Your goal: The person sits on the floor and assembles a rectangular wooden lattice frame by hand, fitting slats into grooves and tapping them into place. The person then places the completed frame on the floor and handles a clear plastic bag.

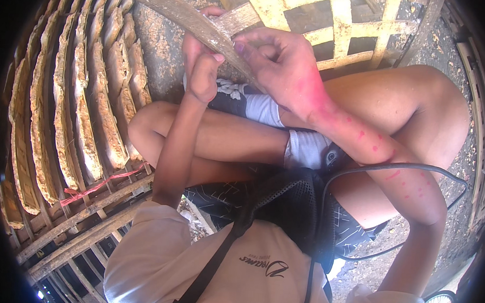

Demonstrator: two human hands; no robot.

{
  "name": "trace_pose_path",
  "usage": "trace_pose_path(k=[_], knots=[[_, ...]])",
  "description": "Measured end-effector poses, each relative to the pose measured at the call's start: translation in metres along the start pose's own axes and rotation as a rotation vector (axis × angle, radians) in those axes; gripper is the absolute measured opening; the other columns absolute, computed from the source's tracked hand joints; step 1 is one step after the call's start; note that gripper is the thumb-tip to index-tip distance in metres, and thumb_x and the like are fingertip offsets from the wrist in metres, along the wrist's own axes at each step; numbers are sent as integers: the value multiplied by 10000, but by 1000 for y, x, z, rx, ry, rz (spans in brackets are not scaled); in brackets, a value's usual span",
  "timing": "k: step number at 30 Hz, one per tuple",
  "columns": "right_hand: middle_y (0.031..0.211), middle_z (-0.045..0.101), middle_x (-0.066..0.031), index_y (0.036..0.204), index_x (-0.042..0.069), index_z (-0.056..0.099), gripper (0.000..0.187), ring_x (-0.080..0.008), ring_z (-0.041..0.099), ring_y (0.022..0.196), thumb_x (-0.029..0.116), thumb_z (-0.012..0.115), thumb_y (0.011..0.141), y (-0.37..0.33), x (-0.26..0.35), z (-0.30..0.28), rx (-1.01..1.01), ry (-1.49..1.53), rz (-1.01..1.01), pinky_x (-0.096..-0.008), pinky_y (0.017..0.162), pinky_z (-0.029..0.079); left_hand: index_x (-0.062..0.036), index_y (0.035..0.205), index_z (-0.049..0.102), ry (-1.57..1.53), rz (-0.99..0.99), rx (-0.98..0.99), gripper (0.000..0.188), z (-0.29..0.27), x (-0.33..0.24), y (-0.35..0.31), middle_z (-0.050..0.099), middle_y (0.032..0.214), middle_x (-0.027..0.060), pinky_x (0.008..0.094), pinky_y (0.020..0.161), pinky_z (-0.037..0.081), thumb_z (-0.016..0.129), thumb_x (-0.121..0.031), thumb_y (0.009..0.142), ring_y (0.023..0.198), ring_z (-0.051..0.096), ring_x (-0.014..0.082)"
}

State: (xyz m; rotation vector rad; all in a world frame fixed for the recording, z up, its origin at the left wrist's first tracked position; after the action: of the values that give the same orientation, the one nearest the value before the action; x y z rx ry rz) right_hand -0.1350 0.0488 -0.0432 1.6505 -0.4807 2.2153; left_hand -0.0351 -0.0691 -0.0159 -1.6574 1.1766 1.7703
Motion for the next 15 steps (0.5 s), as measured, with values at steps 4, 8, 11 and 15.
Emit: trace_pose_path(k=[4,8,11,15], knots=[[607,593,58,1121,-19,745,174,6,428,528,122,679,1044,-3,-1,4,-33,113,32,-219,462,320,72,1369,458,-57,4,-34,663,4,-2,0,544,1209,143,321,915,496,539,-68,726,1023,568,168],[610,579,71,1078,-26,750,170,4,441,528,126,682,1045,-7,-4,5,-99,181,62,-214,467,333,70,1377,464,-40,11,-14,680,5,-3,-1,547,1222,139,323,918,492,552,-86,721,1028,563,165],[578,576,50,1043,-25,745,176,-7,454,520,142,690,1039,-8,-3,12,-163,211,46,-235,468,367,70,1387,463,7,15,2,696,1,-1,-1,555,1241,140,330,933,496,561,-95,717,1043,573,170],[598,635,-74,1011,-3,697,166,-106,558,494,158,670,1041,-7,10,10,-198,-358,-233,-313,490,450,63,1390,467,-12,22,-13,705,4,-4,-3,565,1265,142,334,962,498,570,-103,713,1088,592,185]])
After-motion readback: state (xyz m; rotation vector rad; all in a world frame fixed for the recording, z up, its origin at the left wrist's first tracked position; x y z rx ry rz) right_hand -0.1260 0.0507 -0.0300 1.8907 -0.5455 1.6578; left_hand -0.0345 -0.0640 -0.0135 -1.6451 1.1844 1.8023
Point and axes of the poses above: each hand's wrist, its own y-axis towards the middle knuckle, its own z-axis out of the palm, x = y × z, the point moved 6 cm from there along y, towards the middle knuckle
